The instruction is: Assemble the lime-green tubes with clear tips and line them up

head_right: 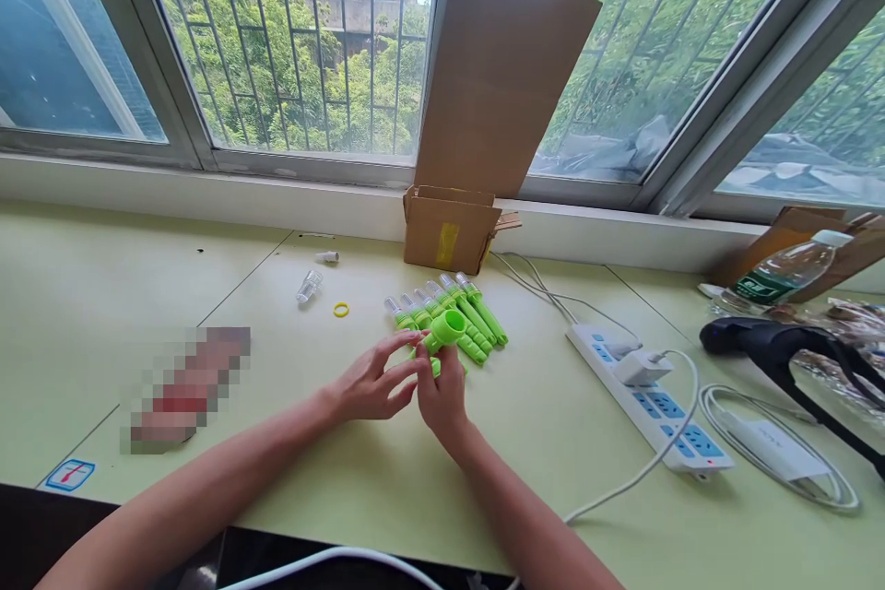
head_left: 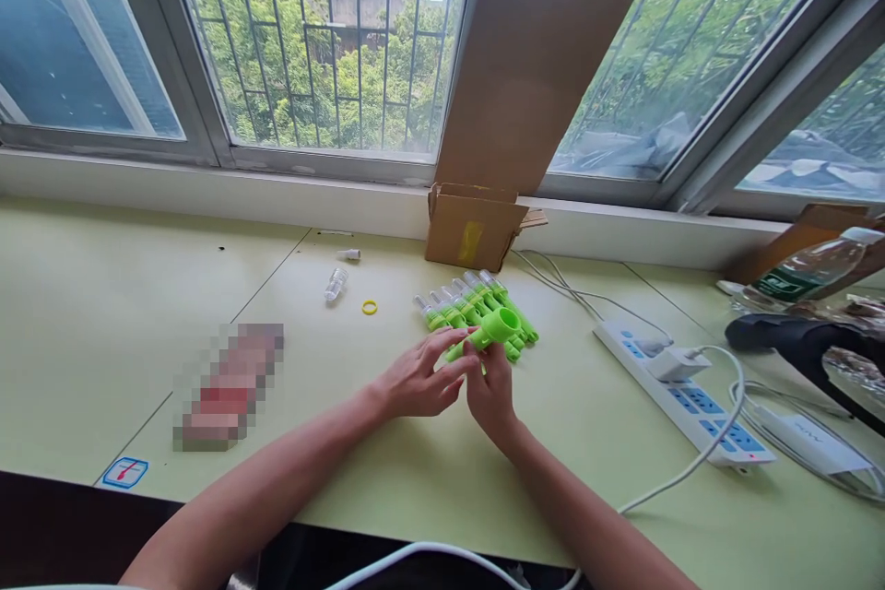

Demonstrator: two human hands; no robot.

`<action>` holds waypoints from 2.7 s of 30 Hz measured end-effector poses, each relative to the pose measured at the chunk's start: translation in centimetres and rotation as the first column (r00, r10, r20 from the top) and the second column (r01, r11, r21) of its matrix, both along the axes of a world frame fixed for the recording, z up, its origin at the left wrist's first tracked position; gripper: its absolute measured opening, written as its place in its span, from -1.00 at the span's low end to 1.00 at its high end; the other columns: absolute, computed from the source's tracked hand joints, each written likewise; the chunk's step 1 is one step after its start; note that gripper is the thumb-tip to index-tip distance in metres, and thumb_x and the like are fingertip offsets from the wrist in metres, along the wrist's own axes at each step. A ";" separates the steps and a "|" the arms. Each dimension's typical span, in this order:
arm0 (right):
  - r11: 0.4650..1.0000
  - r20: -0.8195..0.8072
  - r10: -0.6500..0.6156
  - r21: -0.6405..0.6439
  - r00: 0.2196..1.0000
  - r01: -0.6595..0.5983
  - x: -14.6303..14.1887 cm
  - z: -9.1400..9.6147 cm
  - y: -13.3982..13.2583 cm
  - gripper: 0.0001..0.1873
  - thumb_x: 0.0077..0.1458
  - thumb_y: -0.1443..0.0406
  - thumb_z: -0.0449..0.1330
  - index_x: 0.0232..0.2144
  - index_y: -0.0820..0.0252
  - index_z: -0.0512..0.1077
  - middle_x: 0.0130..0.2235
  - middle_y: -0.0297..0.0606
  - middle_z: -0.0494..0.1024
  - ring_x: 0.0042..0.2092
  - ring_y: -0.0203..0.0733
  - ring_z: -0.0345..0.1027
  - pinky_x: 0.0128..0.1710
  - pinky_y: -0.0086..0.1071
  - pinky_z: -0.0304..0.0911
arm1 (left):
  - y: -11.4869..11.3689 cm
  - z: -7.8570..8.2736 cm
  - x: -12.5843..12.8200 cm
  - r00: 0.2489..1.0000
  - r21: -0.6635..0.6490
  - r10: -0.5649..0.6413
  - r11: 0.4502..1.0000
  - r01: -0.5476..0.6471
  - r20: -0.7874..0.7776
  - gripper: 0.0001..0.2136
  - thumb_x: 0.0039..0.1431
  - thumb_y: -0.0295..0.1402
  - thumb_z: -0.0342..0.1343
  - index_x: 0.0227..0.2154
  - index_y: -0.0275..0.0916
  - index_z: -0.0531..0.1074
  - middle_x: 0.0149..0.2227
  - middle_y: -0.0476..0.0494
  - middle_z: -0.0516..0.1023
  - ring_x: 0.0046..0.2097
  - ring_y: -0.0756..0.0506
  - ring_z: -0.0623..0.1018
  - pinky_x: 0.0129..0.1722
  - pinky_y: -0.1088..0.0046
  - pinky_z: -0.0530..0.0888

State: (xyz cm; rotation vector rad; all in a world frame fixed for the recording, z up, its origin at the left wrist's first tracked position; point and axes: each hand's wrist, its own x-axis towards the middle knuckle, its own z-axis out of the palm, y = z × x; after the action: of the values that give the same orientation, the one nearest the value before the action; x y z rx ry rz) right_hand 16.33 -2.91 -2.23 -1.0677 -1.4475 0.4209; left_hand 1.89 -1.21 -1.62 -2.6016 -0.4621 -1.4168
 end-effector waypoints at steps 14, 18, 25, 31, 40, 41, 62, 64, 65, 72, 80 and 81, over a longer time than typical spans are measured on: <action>0.999 0.089 -0.031 -0.016 0.996 0.033 -0.2 0.5 0.0 -0.84 0.16 0.24 0.05 -0.21 0.18 0.27 -0.35 -0.23 0.51 -0.34 -0.16 0.43 -0.39 -0.29 0.36 | 5.4 -2.2 -3.9 0.491 -0.425 0.733 0.299 -0.854 -0.471 -0.58 0.15 -0.13 -0.07 -0.03 -0.30 0.31 0.14 -0.47 0.20 0.22 -0.43 0.10 0.09 -0.25 -0.01; 0.999 0.117 -0.013 -0.030 0.993 0.016 -0.2 0.2 0.0 -0.84 0.15 0.25 0.06 -0.21 0.17 0.28 -0.36 -0.24 0.51 -0.37 -0.18 0.40 -0.39 -0.29 0.35 | 5.5 -2.4 -4.0 0.498 -0.395 0.702 0.323 -0.860 -0.509 -0.63 0.21 -0.19 -0.14 -0.06 -0.32 0.32 0.11 -0.45 0.25 0.15 -0.34 0.22 0.10 -0.19 0.02; 0.999 0.159 -0.033 -0.026 0.987 0.037 -0.2 0.3 0.0 -0.82 0.14 0.24 0.06 -0.21 0.18 0.29 -0.38 -0.25 0.47 -0.39 -0.20 0.38 -0.42 -0.32 0.34 | 5.6 -2.0 -3.8 0.624 -0.447 0.656 0.448 -0.775 -0.425 -0.75 0.19 -0.48 -0.14 -0.16 -0.23 0.40 -0.09 -0.26 0.41 -0.04 -0.17 0.39 -0.04 0.18 0.27; 0.998 0.168 -0.037 -0.044 0.985 0.045 -0.2 0.5 0.0 -0.80 0.14 0.23 0.06 -0.19 0.17 0.29 -0.41 -0.26 0.47 -0.42 -0.21 0.37 -0.52 -0.37 0.30 | 5.2 -1.5 -3.3 0.706 -0.455 0.632 0.551 -0.699 -0.320 -0.71 0.14 -0.52 -0.03 -0.09 -0.14 0.35 -0.14 -0.16 0.41 -0.08 -0.13 0.40 -0.08 0.28 0.29; 0.998 0.190 -0.044 -0.037 0.981 0.052 -0.1 0.4 0.0 -0.80 0.13 0.21 0.06 -0.20 0.17 0.29 -0.41 -0.27 0.48 -0.46 -0.25 0.34 -0.50 -0.38 0.31 | 4.9 -2.0 -2.8 0.751 -0.418 0.605 0.630 -0.655 -0.264 -0.75 0.10 -0.44 0.08 -0.12 -0.18 0.36 -0.20 -0.14 0.38 -0.13 -0.13 0.39 -0.13 0.29 0.33; 0.998 0.190 -0.045 -0.042 0.981 0.054 -0.1 0.4 0.0 -0.80 0.13 0.21 0.06 -0.21 0.18 0.29 -0.41 -0.27 0.48 -0.47 -0.26 0.33 -0.51 -0.39 0.31 | 4.9 -2.0 -2.7 0.756 -0.418 0.600 0.635 -0.650 -0.263 -0.77 0.11 -0.43 0.09 -0.14 -0.18 0.38 -0.21 -0.14 0.38 -0.13 -0.13 0.40 -0.14 0.30 0.33; 0.998 0.203 -0.056 -0.031 0.978 0.063 -0.2 0.3 0.1 -0.82 0.13 0.21 0.08 -0.25 0.18 0.30 -0.40 -0.27 0.47 -0.47 -0.25 0.34 -0.53 -0.40 0.28 | 4.3 -1.6 -2.4 0.821 -0.408 0.557 0.725 -0.555 -0.128 -0.68 0.04 -0.53 0.09 -0.13 -0.13 0.34 -0.15 -0.10 0.46 -0.08 -0.16 0.40 -0.04 0.23 0.30; 0.998 0.204 -0.057 -0.028 0.977 0.064 -0.2 0.3 0.1 -0.83 0.13 0.21 0.07 -0.25 0.18 0.30 -0.40 -0.28 0.47 -0.46 -0.25 0.34 -0.53 -0.40 0.28 | 4.3 -1.6 -2.4 0.820 -0.409 0.559 0.724 -0.555 -0.124 -0.68 0.04 -0.52 0.10 -0.11 -0.14 0.33 -0.14 -0.12 0.45 -0.07 -0.16 0.40 -0.05 0.23 0.30; 0.998 0.206 -0.057 -0.027 0.977 0.064 -0.2 0.3 0.1 -0.83 0.13 0.21 0.08 -0.26 0.17 0.30 -0.41 -0.28 0.47 -0.47 -0.26 0.34 -0.53 -0.40 0.28 | 4.3 -1.6 -2.4 0.821 -0.409 0.558 0.725 -0.554 -0.121 -0.68 0.05 -0.51 0.10 -0.11 -0.15 0.33 -0.14 -0.12 0.45 -0.07 -0.16 0.40 -0.05 0.24 0.31; 0.997 0.205 -0.051 -0.042 0.977 0.060 -0.2 0.3 0.1 -0.83 0.13 0.22 0.07 -0.25 0.17 0.30 -0.40 -0.27 0.48 -0.47 -0.27 0.33 -0.52 -0.40 0.29 | 4.3 -1.5 -2.2 0.840 -0.436 0.527 0.731 -0.525 -0.129 -0.77 0.15 -0.19 0.07 -0.20 -0.19 0.40 -0.24 -0.13 0.48 -0.16 -0.12 0.43 -0.08 0.28 0.29; 0.997 0.194 -0.043 -0.060 0.980 0.055 -0.3 0.3 0.1 -0.83 0.13 0.21 0.08 -0.25 0.18 0.30 -0.38 -0.26 0.48 -0.44 -0.25 0.35 -0.50 -0.40 0.30 | 4.0 -1.3 -2.0 0.851 -0.431 0.513 0.746 -0.508 -0.113 -0.73 0.19 -0.10 -0.03 -0.32 -0.19 0.43 -0.31 -0.09 0.52 -0.24 -0.07 0.46 -0.14 0.34 0.29; 0.997 0.196 -0.044 -0.060 0.980 0.056 -0.3 0.3 0.1 -0.83 0.13 0.21 0.08 -0.25 0.18 0.30 -0.38 -0.27 0.48 -0.44 -0.25 0.35 -0.51 -0.40 0.30 | 4.0 -1.3 -2.0 0.852 -0.433 0.511 0.747 -0.505 -0.112 -0.73 0.19 -0.11 -0.03 -0.33 -0.19 0.43 -0.32 -0.08 0.52 -0.24 -0.07 0.46 -0.15 0.34 0.28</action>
State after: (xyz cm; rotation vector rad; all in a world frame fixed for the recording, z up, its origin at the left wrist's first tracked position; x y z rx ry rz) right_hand 16.08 -2.80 -1.91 -1.2223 -1.5841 0.3369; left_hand -0.12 2.77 -2.91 -2.4582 -1.5363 -1.2345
